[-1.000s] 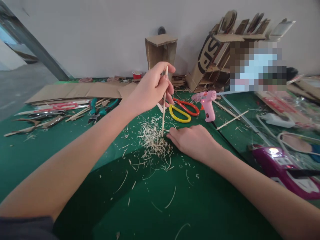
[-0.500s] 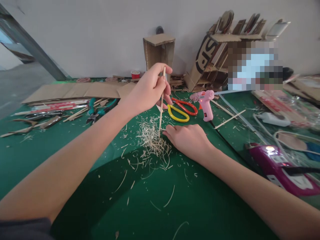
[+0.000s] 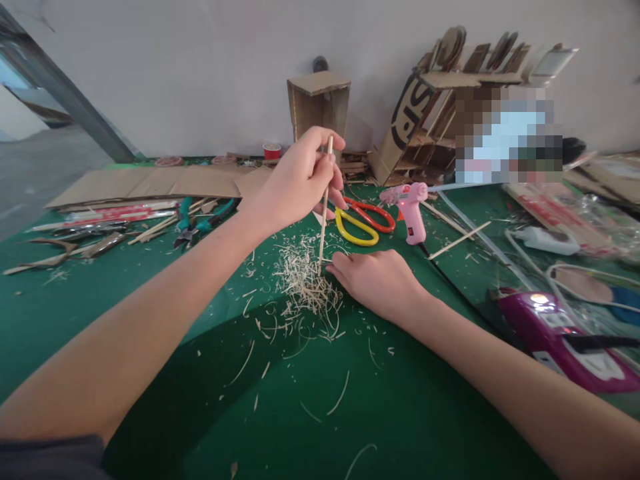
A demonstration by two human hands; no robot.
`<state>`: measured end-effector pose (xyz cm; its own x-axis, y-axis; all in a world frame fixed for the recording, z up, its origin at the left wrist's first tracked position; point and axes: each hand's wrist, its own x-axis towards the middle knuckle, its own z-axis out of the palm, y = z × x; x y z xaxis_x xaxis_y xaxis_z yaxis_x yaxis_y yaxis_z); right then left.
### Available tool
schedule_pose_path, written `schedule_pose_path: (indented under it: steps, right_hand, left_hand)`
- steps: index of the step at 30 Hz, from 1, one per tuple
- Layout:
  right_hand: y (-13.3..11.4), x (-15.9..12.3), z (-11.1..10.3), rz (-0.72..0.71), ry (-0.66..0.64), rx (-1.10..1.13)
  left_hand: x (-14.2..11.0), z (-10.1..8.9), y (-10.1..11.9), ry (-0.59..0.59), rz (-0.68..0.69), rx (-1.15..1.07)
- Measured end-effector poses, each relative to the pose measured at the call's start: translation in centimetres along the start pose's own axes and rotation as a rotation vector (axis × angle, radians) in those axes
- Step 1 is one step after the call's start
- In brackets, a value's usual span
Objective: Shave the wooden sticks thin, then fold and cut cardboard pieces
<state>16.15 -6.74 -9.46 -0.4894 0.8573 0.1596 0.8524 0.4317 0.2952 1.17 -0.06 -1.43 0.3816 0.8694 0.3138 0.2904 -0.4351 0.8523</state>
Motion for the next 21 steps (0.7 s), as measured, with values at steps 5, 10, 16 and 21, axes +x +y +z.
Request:
schedule_pose_path:
  steps: [5,10,16,21]
  right_hand:
    - [-0.18,-0.19,-0.01,0.003,-0.002,0.005]
    - [-0.44,-0.18,-0.51,0.008,-0.058,0.000]
    - [-0.04,0.27,-0.68,-0.055,-0.082,0.046]
    - [-0.16,0.23,-0.89,-0.113,-0.119,0.058]
  left_hand:
    - [-0.06,-0.06,0.15,0.006,-0.007,0.020]
    - [-0.13,0.03,0.31,0.038,-0.045,0.053]
    - [-0.12,0.00,0.10,0.021,-0.016,0.046]
    - [-0.16,-0.02,0.08,0.017,-0.001,0.035]
